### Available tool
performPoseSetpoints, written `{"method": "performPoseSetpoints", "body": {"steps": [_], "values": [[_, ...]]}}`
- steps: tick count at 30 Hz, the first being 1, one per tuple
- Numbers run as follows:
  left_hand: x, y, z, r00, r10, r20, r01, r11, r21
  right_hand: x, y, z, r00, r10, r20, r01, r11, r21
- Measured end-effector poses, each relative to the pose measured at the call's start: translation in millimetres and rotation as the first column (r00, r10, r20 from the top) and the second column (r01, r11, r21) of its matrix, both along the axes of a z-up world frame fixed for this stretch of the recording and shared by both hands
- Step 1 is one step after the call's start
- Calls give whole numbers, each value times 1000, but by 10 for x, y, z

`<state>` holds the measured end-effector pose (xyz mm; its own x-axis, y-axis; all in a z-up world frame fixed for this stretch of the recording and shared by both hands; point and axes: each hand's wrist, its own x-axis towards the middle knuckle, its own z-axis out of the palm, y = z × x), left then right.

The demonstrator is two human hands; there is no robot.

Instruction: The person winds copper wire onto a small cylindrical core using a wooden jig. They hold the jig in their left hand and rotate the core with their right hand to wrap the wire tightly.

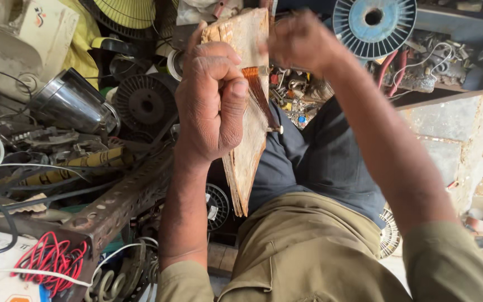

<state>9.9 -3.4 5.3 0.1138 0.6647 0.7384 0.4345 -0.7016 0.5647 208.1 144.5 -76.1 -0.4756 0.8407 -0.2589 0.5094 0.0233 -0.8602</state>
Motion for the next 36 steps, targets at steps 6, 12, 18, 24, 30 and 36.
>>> {"method": "performPoseSetpoints", "body": {"steps": [6,12,18,24,30,36], "values": [[-109,-3,-43,993,29,116,-14,991,-132,487,-753,-1962,992,-121,44,128,901,-414],[-76,82,-18,998,2,62,-2,1000,5,520,-1307,-1747,816,560,141,-492,546,678],[6,41,-66,998,-36,57,37,999,-19,222,-1357,556,744,644,178,-644,619,450],[10,47,-56,1000,-13,9,13,1000,21,62,-184,892,968,211,133,-240,649,722],[-90,2,-87,1000,3,23,-3,1000,7,218,-245,-1081,996,56,76,-53,998,-44],[-154,103,-71,995,-16,99,20,999,-37,545,-1086,-2039,993,115,-13,-113,987,111]]}}
